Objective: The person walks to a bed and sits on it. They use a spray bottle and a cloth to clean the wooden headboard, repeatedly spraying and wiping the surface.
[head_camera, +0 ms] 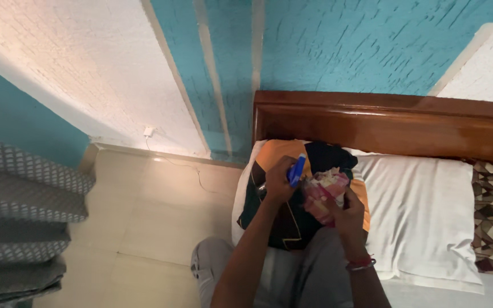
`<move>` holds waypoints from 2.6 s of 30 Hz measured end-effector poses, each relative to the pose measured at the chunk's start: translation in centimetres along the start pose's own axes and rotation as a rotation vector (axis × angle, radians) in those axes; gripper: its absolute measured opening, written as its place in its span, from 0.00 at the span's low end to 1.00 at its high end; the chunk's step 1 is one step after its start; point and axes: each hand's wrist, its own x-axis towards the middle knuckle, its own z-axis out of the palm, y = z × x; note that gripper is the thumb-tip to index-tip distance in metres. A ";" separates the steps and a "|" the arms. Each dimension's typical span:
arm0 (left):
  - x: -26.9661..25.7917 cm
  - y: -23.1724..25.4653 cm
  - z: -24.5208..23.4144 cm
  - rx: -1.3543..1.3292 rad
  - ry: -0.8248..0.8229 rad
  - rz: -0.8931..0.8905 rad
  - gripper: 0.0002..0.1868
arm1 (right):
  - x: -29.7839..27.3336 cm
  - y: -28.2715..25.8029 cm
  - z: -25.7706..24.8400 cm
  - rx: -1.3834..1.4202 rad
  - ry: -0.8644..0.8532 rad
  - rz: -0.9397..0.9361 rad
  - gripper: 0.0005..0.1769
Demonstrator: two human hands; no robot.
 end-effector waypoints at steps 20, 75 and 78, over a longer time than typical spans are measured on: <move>0.0 -4.2 -1.3 -0.330 0.211 -0.285 0.22 | 15.3 -4.5 6.4 -0.851 0.238 -0.951 0.22; 0.4 -3.9 -1.4 -0.435 0.224 -0.287 0.19 | 20.2 -5.8 3.0 -1.016 0.142 -1.137 0.12; 0.2 -3.6 -1.6 -0.290 0.250 -0.200 0.18 | 20.0 -5.7 0.9 -0.983 0.201 -1.041 0.14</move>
